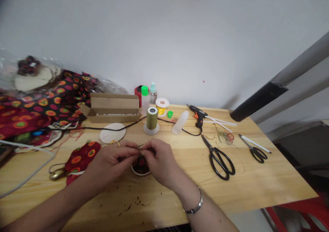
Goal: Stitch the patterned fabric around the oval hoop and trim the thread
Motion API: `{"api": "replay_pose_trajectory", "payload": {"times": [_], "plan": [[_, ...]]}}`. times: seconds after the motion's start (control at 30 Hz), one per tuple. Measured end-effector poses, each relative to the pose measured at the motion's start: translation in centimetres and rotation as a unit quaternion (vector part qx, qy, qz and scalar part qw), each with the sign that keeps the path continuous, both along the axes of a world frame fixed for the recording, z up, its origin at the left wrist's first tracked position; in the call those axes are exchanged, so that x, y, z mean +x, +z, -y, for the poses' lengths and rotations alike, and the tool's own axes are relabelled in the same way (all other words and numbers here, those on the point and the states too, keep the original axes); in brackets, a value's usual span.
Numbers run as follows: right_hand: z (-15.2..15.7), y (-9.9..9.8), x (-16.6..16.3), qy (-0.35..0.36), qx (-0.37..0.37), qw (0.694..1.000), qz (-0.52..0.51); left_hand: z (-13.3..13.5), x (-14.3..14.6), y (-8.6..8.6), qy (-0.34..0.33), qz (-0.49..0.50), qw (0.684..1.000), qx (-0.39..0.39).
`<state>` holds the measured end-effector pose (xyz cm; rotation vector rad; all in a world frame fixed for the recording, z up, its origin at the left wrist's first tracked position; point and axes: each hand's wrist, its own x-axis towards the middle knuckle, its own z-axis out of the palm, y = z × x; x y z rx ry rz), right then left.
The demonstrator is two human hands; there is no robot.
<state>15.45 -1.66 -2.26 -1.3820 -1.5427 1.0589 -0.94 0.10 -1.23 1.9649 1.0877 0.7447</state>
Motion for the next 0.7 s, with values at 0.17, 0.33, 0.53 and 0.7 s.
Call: {"api": "replay_pose_trajectory", "payload": {"times": [0.17,0.33,0.53,0.7], "plan": [[0.06,-0.21,0.05,0.006,0.003,1.0,0.014,0.1,0.0,0.15,0.0,-0.019,0.999,-0.044],[0.19,-0.04,-0.03,0.003,-0.002,1.0,0.0,0.21,0.0,0.1,0.023,-0.028,0.994,-0.106],[0.09,0.0,-0.12,0.006,-0.008,1.0,-0.008,0.37,0.31,0.24,0.034,-0.033,0.994,-0.095],[0.1,0.09,-0.02,0.004,-0.003,1.0,-0.001,0.51,0.28,0.48,0.019,-0.04,0.998,-0.053]]}}
